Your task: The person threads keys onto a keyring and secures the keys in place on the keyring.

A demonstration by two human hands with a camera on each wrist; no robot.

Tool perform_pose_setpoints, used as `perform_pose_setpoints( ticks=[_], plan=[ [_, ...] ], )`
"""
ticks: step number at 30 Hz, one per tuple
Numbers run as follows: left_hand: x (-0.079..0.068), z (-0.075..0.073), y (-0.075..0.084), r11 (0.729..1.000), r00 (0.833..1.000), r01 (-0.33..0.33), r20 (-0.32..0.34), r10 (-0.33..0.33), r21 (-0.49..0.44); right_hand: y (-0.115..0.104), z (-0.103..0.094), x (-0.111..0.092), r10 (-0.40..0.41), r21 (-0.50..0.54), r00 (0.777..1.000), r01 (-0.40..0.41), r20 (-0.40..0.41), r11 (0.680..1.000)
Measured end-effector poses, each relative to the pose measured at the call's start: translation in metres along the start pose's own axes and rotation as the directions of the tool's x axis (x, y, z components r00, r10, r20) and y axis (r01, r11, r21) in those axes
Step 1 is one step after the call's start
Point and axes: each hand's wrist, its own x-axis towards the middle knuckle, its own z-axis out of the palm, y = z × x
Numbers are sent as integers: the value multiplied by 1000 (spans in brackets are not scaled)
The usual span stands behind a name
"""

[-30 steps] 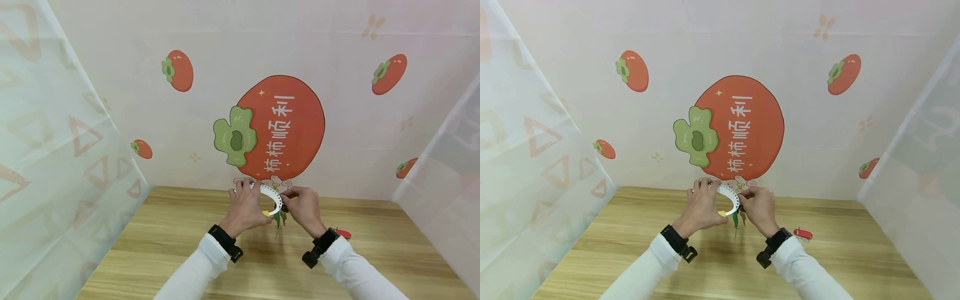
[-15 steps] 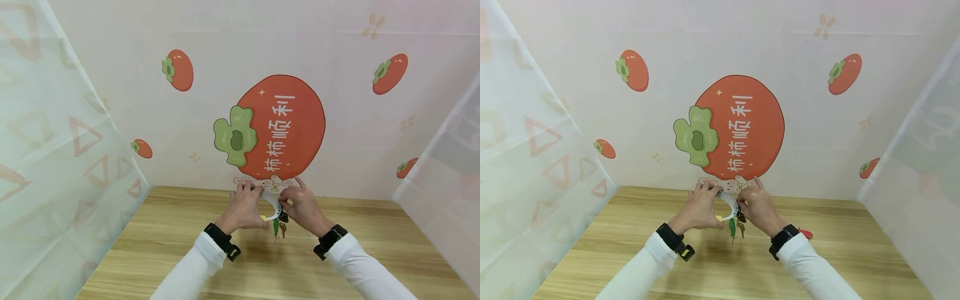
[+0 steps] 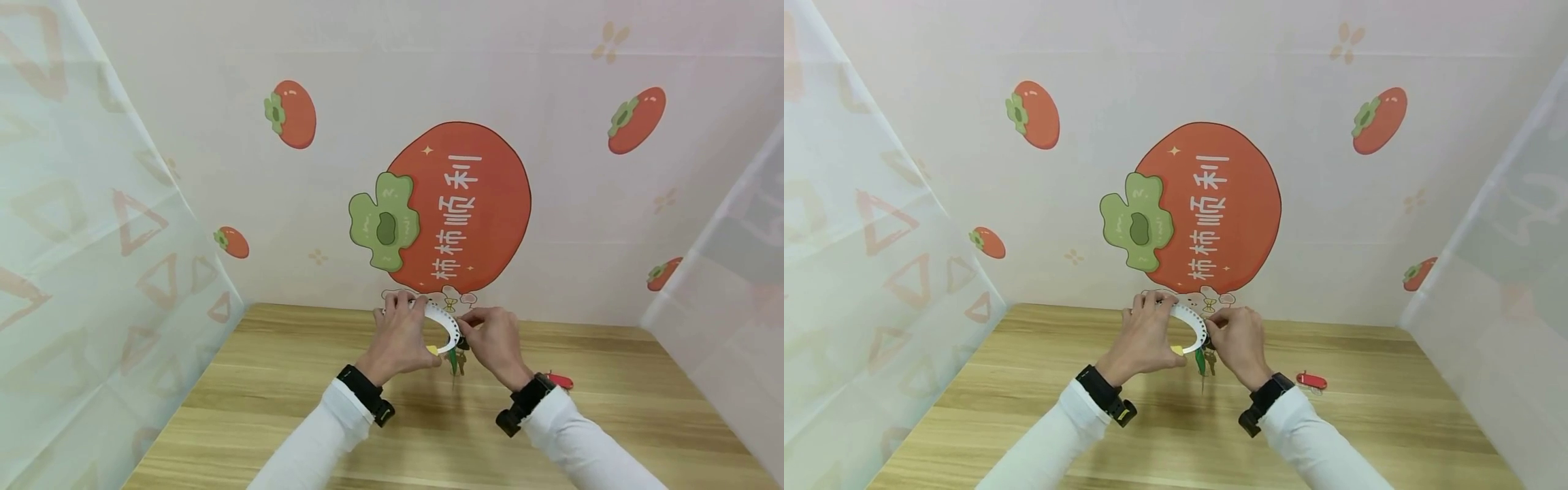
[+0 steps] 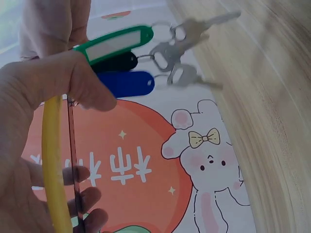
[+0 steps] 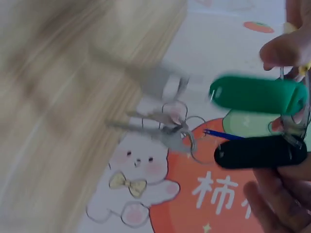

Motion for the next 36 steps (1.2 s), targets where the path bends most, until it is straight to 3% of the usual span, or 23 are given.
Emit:
perform_pose_setpoints(
  ticks=[3,7,9,11,14,17,20,23,25,28,30,32,34,35,36],
  plan=[
    [0,-2,-2,1000,999,-15,45,15,-16,4,-2,2,-147,-51,988,149,37,988],
    [0,-5,-4,999,994,-26,108,30,-38,11,-6,8,-348,-99,931,359,112,928],
    [0,-6,-5,999,991,-33,131,37,-38,13,-7,10,-399,-101,905,415,148,904],
    [1,-6,-6,998,989,-35,143,41,-43,13,-8,10,-399,-97,900,419,178,903],
    [1,-5,-5,999,991,-24,130,28,-32,10,-9,9,-268,-75,943,287,195,955],
    [1,-2,-3,1000,996,-10,85,11,-10,5,-9,6,-48,-37,981,56,189,998],
    [0,1,-1,1000,999,-3,41,2,16,0,-8,4,124,-11,980,-124,155,992],
    [1,2,0,1000,1000,-6,27,5,21,-2,-5,4,148,-3,982,-148,114,989],
    [1,1,0,1000,999,-11,38,11,8,-1,-4,3,78,-15,992,-76,98,997],
    [0,-1,-2,1000,997,-22,76,24,-20,3,-4,4,-132,-49,986,138,105,989],
    [0,-4,-4,999,994,-28,109,32,-37,6,-5,7,-290,-74,949,301,126,951],
    [-1,-6,-5,998,989,-33,140,40,-50,10,-7,9,-425,-86,891,442,160,893],
    [-1,-7,-6,998,986,-35,162,43,-54,12,-9,11,-494,-92,846,518,202,850],
    [-1,-7,-6,998,985,-35,167,44,-56,13,-9,11,-498,-91,840,525,215,846],
    [-2,-7,-6,998,985,-33,169,42,-56,13,-10,11,-480,-90,848,509,226,856]
  ],
)
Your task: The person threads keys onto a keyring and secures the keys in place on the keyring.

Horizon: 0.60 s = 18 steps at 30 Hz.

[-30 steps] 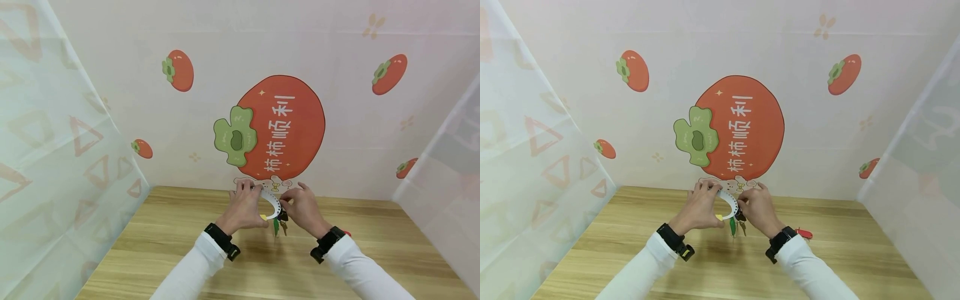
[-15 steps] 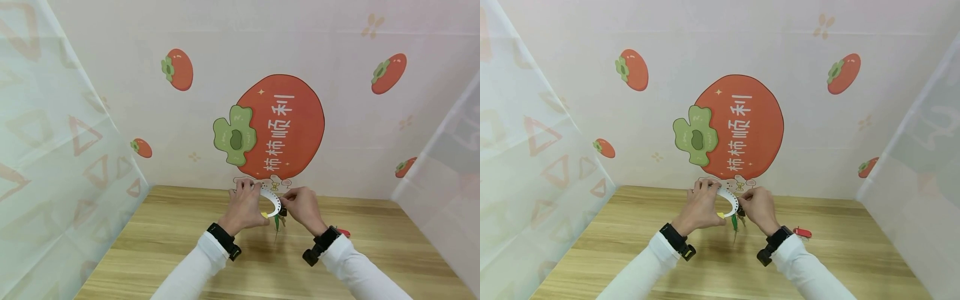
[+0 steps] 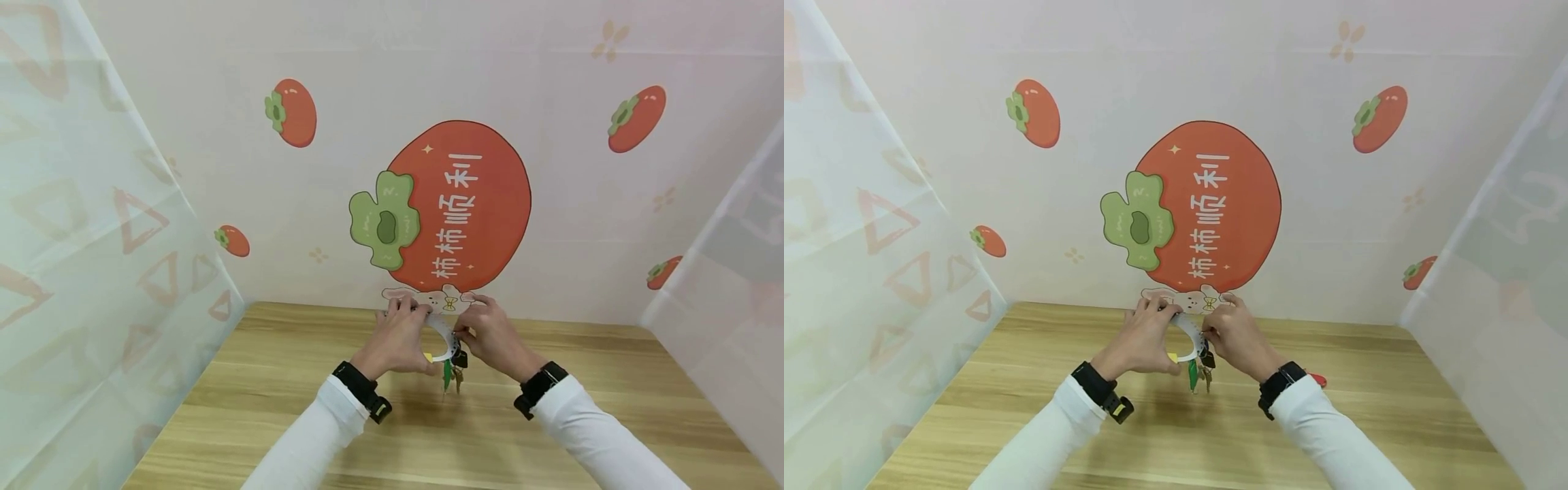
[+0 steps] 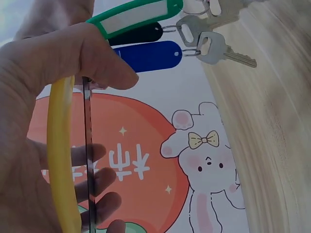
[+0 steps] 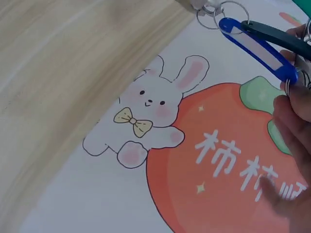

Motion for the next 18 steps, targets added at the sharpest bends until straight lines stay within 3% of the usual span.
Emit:
perform_pose_setpoints(
  ticks=[3,5,7,9,11,14,18],
  plan=[
    [1,2,1,1000,1000,14,-23,-14,15,-3,-1,-1,181,64,983,-182,30,981],
    [2,4,1,999,998,23,-55,-21,31,-8,0,-1,352,140,935,-354,39,925],
    [2,6,2,998,995,29,-93,-24,51,-11,0,1,497,201,866,-497,50,844],
    [3,7,3,997,992,32,-125,-24,64,-14,0,2,583,240,811,-577,53,781],
    [3,8,3,997,989,35,-145,-24,71,-15,-1,3,616,244,787,-605,40,758],
    [4,7,4,997,990,35,-137,-26,63,-15,0,3,576,229,817,-561,1,796],
    [3,3,2,1000,997,30,-74,-30,1,-13,0,2,397,161,916,-385,-52,909]
  ],
)
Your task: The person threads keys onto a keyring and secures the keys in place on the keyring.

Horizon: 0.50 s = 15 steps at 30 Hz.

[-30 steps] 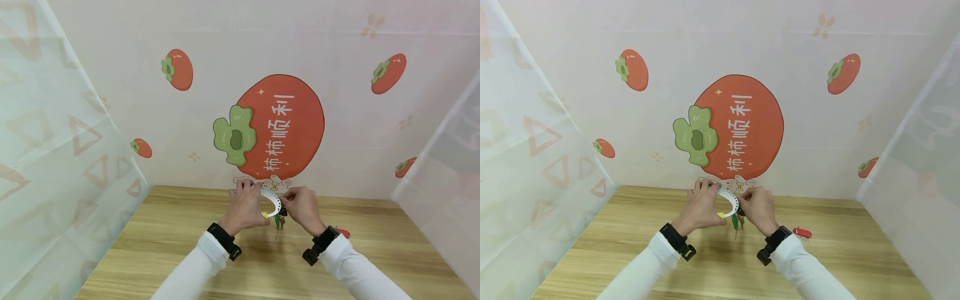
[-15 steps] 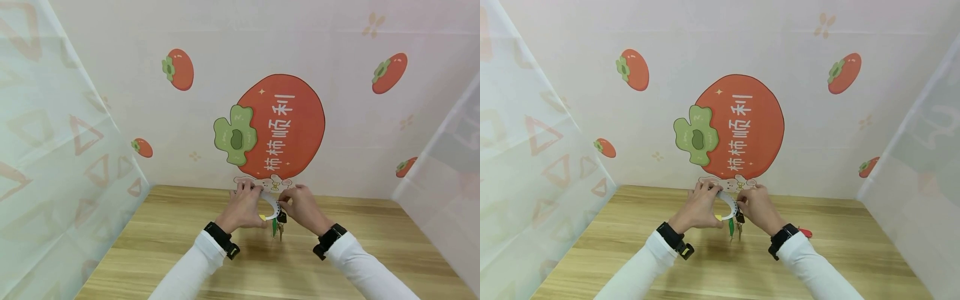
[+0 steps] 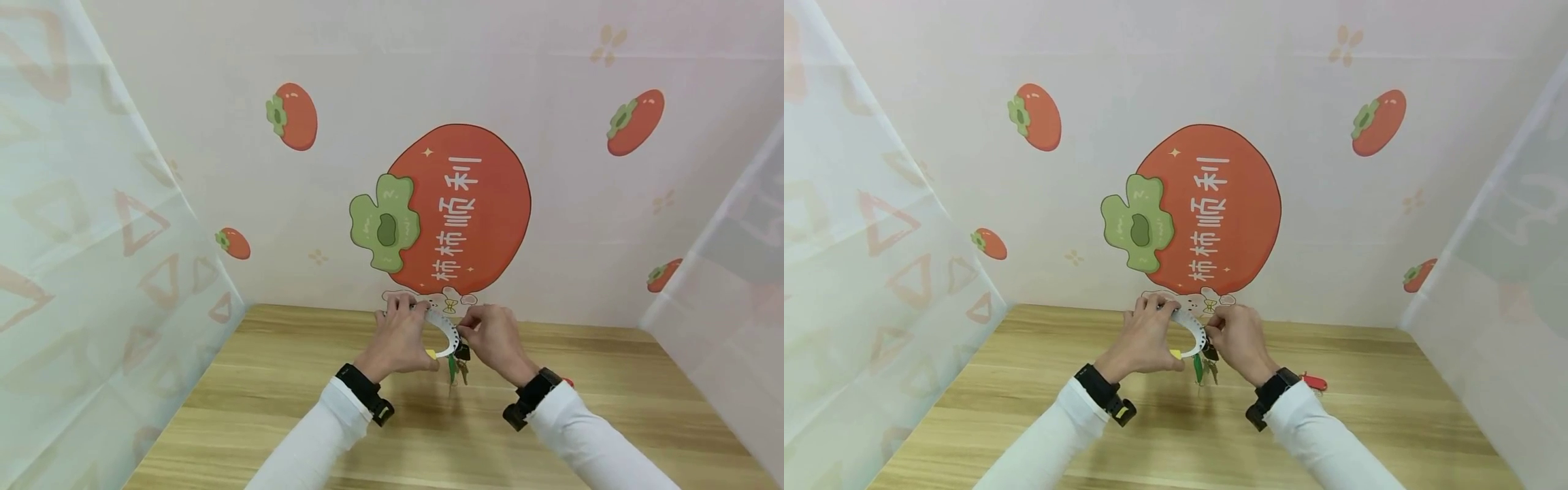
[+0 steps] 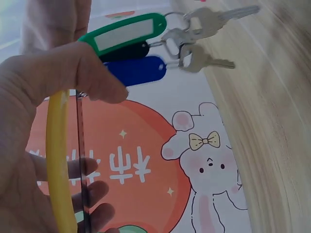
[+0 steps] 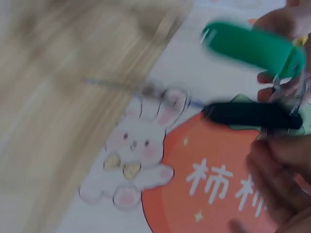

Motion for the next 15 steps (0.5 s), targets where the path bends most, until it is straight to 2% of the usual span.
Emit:
perform_pose_setpoints(
  ticks=[3,5,15],
  plan=[
    [0,-3,-1,999,999,7,48,-5,-50,3,-2,1,-148,-35,989,148,14,988],
    [-1,-4,-2,998,997,16,71,-11,-67,5,-2,1,-207,-45,978,208,25,977],
    [-3,-8,-3,998,993,30,118,-23,-63,11,-2,-5,-268,-77,963,267,1,961]
  ],
)
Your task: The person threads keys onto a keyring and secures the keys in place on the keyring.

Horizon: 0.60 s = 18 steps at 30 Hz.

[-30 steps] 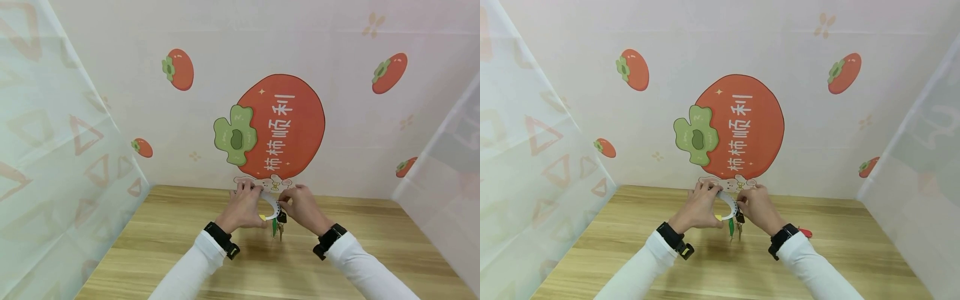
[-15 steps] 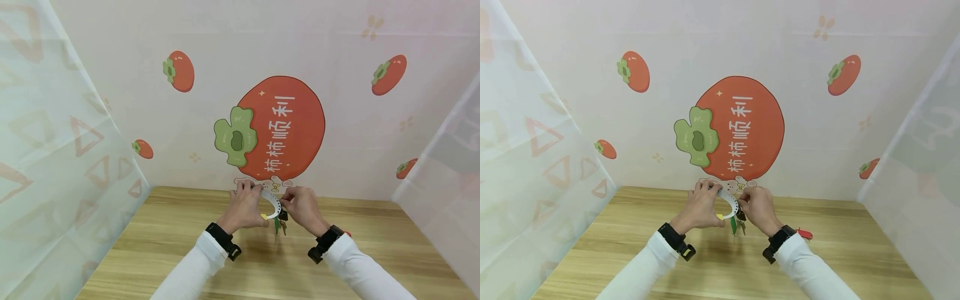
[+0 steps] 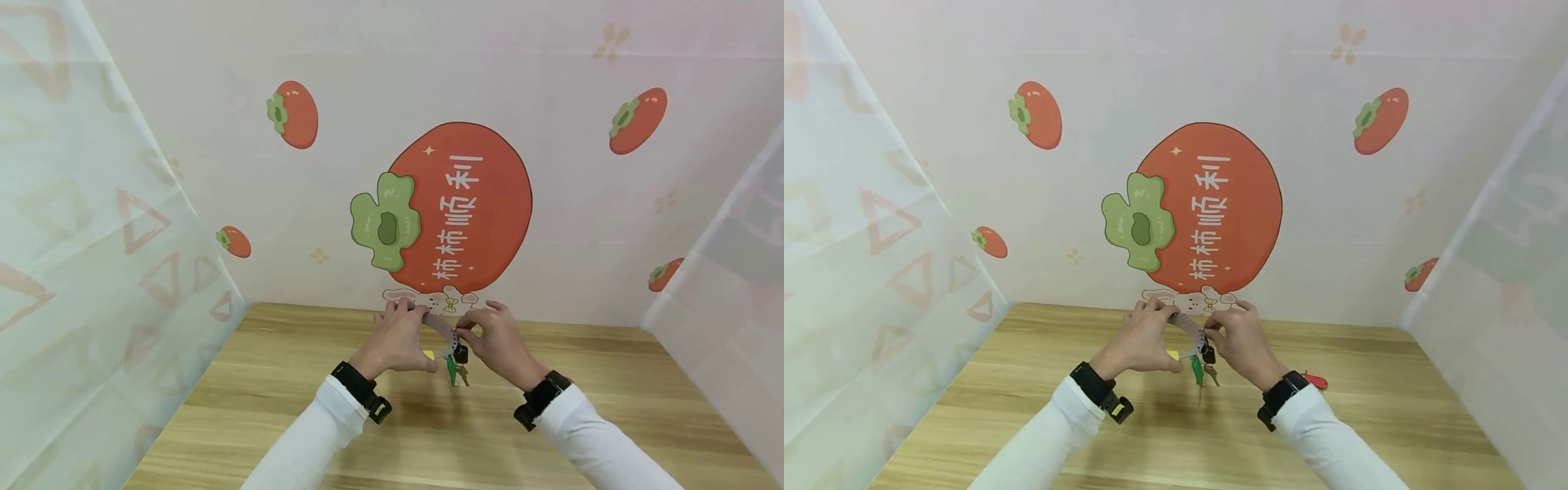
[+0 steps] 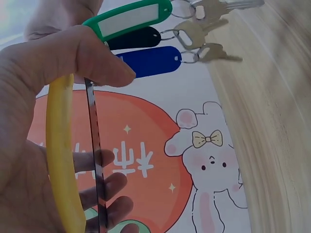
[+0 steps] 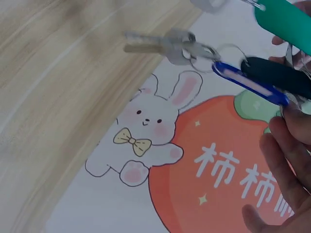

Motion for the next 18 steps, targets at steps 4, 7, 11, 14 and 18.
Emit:
perform_pose_setpoints(
  ticks=[4,7,11,14,18],
  plan=[
    [0,1,-1,1000,1000,2,-4,-2,7,2,-2,-2,6,27,1000,-6,16,1000],
    [0,2,-3,1000,1000,2,-11,-2,6,6,-5,-5,30,61,998,-33,54,998],
    [0,2,-4,1000,1000,19,-22,-19,0,17,-11,-10,116,81,989,-123,89,989],
    [-1,2,-6,1000,999,20,-27,-20,0,26,-17,-15,203,106,974,-213,99,971],
    [-2,3,-9,998,1000,-19,-23,20,52,29,-23,-17,319,216,927,-359,199,908]
  ],
)
